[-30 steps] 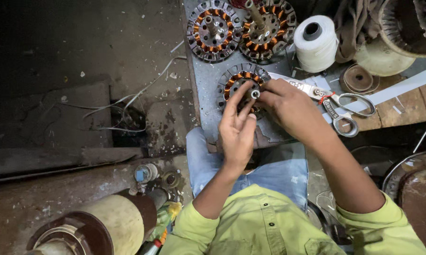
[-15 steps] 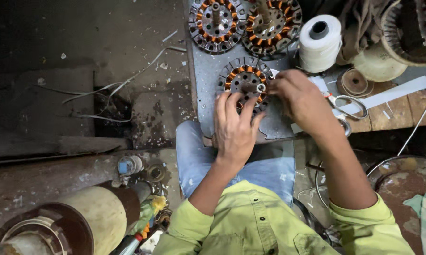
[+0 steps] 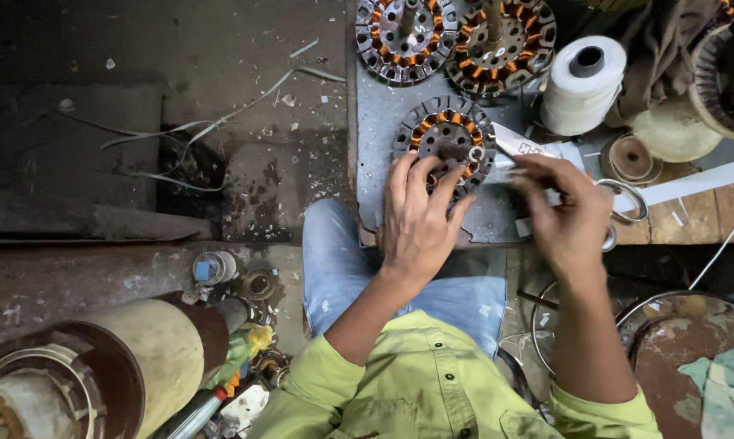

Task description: The person sits on the floor and wraps white insulating tape around copper windings on a motor stator. They use a screwdriver to press the tape into place and handle multiple stator units on the workbench.

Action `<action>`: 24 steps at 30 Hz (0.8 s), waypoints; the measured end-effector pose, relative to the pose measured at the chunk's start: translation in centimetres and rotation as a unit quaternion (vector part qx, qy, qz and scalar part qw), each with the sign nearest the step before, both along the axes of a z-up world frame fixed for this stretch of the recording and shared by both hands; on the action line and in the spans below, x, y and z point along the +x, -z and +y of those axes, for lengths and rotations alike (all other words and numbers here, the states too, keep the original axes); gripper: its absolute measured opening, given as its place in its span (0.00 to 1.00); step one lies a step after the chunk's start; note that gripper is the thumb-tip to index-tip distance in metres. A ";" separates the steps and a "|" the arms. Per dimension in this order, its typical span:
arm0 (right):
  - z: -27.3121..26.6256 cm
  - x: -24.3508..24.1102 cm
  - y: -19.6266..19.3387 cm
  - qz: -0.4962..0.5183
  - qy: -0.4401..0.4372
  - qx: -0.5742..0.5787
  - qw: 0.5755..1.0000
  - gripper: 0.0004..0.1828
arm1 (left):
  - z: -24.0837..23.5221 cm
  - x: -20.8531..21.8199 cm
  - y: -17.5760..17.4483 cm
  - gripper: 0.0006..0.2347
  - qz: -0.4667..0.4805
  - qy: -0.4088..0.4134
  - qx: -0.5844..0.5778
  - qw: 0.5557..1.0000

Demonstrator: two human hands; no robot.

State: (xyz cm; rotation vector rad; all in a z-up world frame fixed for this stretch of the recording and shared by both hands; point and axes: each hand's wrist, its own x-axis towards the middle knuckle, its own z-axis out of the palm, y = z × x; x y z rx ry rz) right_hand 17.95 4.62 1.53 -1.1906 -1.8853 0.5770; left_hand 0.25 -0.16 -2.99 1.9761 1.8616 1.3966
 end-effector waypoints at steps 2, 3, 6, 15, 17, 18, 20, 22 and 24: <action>-0.1 -0.5 0.8 0.023 -0.006 -0.022 0.999 0.13 | 0.0 0.0 0.1 0.18 -0.002 0.003 -0.001 1.000; 0.0 -0.8 1.1 0.001 -0.002 -0.011 1.000 0.11 | 0.0 0.0 0.1 0.18 0.002 0.004 0.000 1.000; 0.4 -1.3 1.4 -0.035 -0.007 0.026 0.999 0.11 | 0.0 -0.1 0.0 0.18 0.004 0.010 0.003 1.000; 0.5 -2.8 2.0 -0.074 0.040 0.047 0.995 0.08 | 0.1 -0.3 0.0 0.17 0.003 0.009 0.002 1.000; 0.5 -2.9 2.2 -0.080 0.046 0.051 0.994 0.08 | 0.1 -0.4 -0.1 0.17 0.002 0.010 0.003 1.000; 0.5 -3.0 2.3 -0.084 0.044 0.060 0.994 0.08 | 0.1 -0.4 -0.2 0.17 0.002 0.012 0.005 1.000; 0.4 -3.2 2.6 -0.098 0.045 0.083 0.991 0.08 | 0.1 -0.4 -0.1 0.17 0.003 0.016 0.005 1.000; 0.0 -3.4 3.0 -0.117 0.049 0.110 0.986 0.09 | -0.1 -0.4 0.1 0.17 0.001 0.015 -0.006 1.000; -0.1 -3.5 3.1 -0.062 0.070 0.080 0.992 0.10 | 0.2 -0.3 0.3 0.16 0.001 0.017 -0.005 1.000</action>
